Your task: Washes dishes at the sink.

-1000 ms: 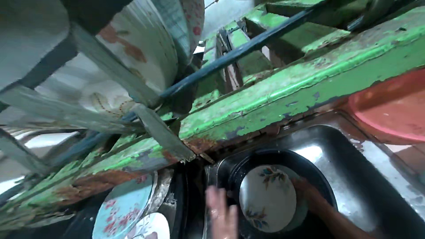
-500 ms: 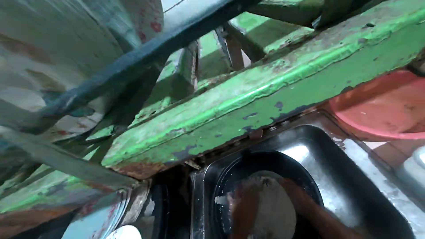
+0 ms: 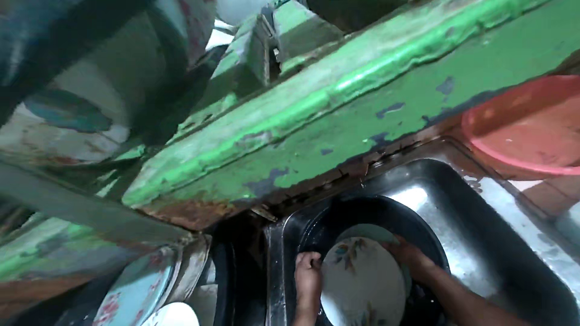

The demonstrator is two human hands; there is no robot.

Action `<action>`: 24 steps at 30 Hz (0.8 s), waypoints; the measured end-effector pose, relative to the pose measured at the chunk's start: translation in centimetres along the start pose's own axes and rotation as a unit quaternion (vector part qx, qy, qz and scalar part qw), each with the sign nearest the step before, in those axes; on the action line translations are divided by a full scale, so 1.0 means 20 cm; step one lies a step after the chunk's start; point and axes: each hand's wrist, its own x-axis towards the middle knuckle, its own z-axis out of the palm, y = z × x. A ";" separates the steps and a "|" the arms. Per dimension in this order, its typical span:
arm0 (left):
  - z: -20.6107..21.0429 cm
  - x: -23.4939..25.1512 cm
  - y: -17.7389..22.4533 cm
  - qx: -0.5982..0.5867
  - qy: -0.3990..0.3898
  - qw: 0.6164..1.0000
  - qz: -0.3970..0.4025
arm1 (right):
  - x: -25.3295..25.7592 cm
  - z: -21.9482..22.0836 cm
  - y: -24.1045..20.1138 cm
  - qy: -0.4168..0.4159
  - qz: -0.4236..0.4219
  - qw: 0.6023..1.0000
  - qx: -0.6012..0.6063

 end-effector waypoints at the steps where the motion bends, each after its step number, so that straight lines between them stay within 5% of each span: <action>1: -0.01 0.01 0.01 0.009 -0.011 1.000 -0.002 | -0.01 0.00 0.00 0.000 -0.002 1.000 0.003; 5: 0.07 0.04 -0.12 0.044 -0.169 0.980 -0.090 | 0.01 -0.02 0.03 -0.018 -0.029 0.999 0.026; 7: 0.13 -0.02 -0.17 -0.017 -0.176 0.977 -0.120 | 0.01 -0.02 0.03 0.001 -0.038 0.999 0.030; 15: 0.07 -0.13 -0.16 -0.039 -0.048 0.995 -0.085 | 0.03 -0.02 0.03 0.026 -0.034 0.999 0.006; 24: -0.07 -0.29 0.01 -0.102 0.118 0.979 0.134 | 0.01 -0.01 0.02 0.010 -0.025 1.000 -0.013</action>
